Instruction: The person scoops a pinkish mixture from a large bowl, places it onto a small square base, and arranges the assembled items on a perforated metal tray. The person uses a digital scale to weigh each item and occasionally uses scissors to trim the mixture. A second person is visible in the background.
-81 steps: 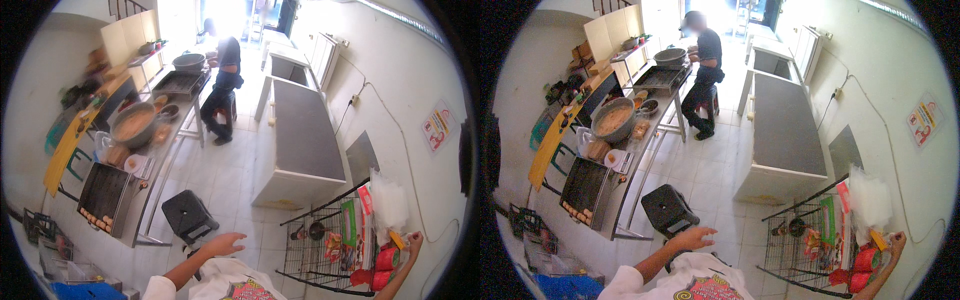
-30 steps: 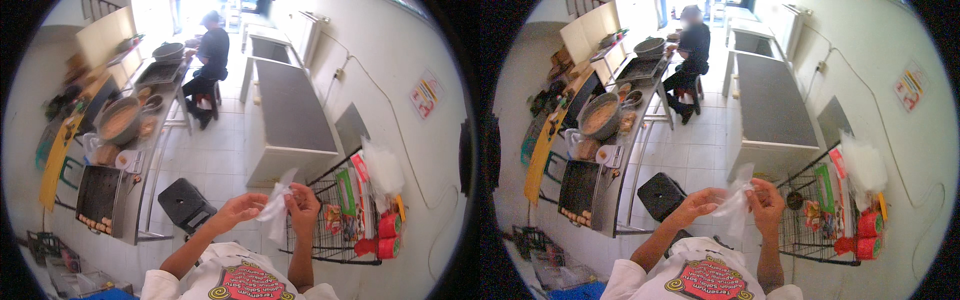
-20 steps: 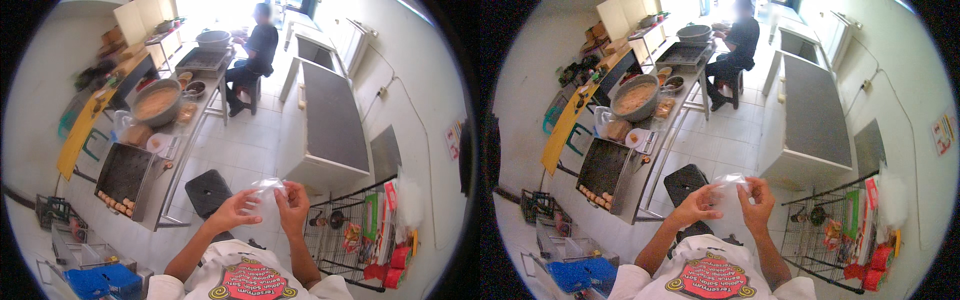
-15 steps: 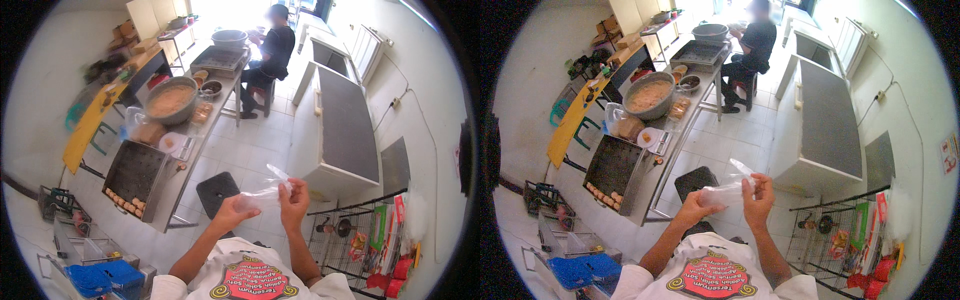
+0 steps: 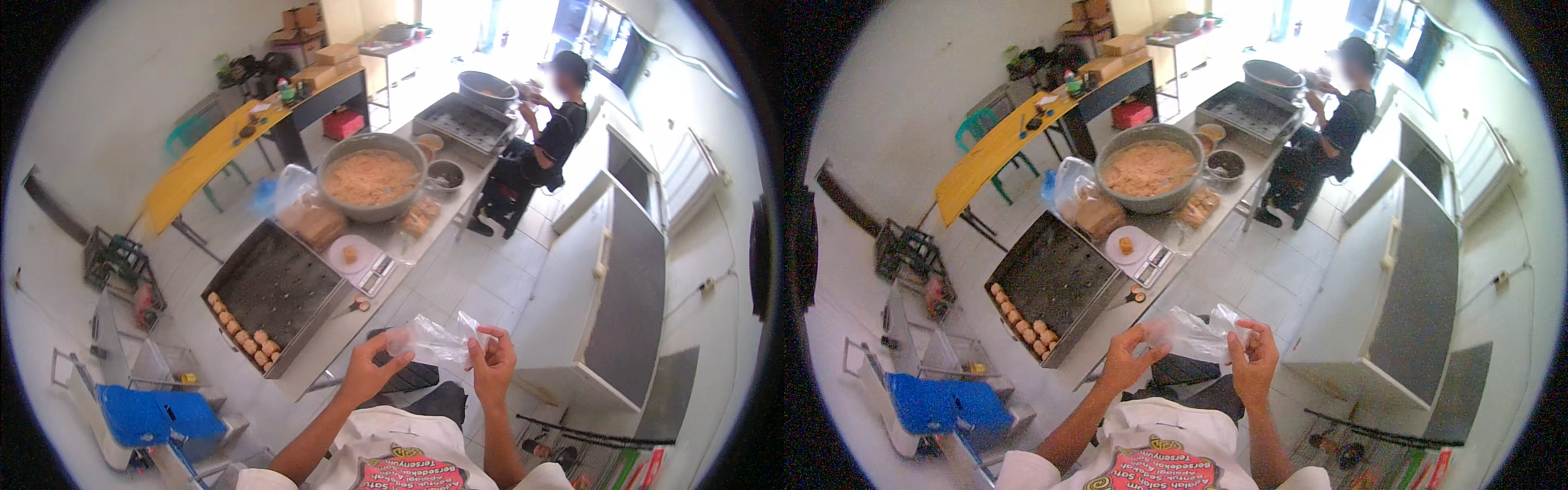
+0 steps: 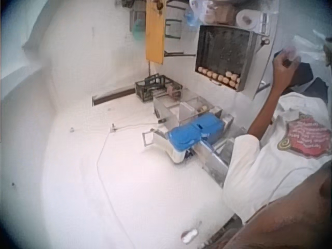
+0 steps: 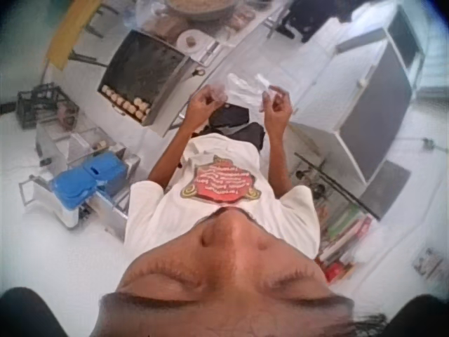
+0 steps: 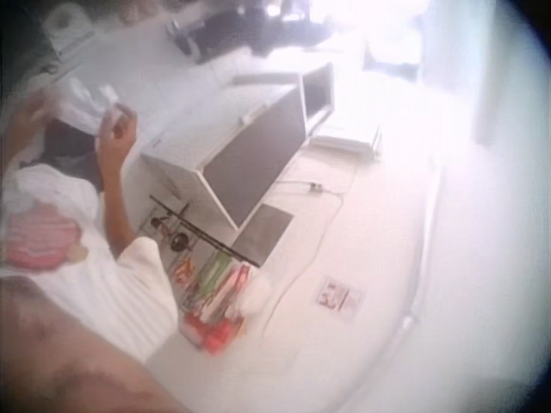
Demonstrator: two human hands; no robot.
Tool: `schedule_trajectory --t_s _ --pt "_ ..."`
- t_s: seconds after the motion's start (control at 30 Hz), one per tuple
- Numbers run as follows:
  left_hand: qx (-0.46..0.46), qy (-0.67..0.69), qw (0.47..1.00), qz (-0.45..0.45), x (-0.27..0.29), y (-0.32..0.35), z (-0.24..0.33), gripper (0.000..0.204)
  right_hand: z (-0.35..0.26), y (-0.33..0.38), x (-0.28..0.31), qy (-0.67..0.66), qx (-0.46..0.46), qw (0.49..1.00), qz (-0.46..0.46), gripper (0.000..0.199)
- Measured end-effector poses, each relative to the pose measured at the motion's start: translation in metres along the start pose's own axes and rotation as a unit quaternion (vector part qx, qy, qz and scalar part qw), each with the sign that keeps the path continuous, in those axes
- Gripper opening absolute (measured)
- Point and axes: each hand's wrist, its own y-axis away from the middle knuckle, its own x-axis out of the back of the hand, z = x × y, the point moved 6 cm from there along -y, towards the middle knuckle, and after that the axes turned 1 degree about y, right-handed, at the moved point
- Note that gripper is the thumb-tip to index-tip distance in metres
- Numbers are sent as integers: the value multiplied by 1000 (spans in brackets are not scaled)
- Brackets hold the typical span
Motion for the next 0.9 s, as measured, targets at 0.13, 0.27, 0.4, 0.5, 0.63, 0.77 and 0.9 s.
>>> schedule_trajectory --t_s 0.13,0.27,0.4,0.5,0.63,0.77,0.9 --pt "92 105 989 53 9 -26 -14 21 14 -68 -11 67 12 995 -70 31" --pt "107 12 989 98 -8 -57 -3 18 -32 -129 -10 205 232 945 -110 48" --pt "43 27 996 72 -45 -82 6 21 -65 -153 -38 113 263 837 -467 66" --pt "96 20 992 77 -68 -92 29 26 -29 -194 -54 141 167 754 -619 39" --pt "139 18 985 101 -66 -84 34 26 -34 -219 -59 145 119 733 -654 22" --pt "157 173 961 149 -68 -75 21 24 -28 -227 -76 169 103 706 -680 22" --pt "152 118 965 180 -56 -64 1 22 -39 -219 -96 89 119 688 -711 16"
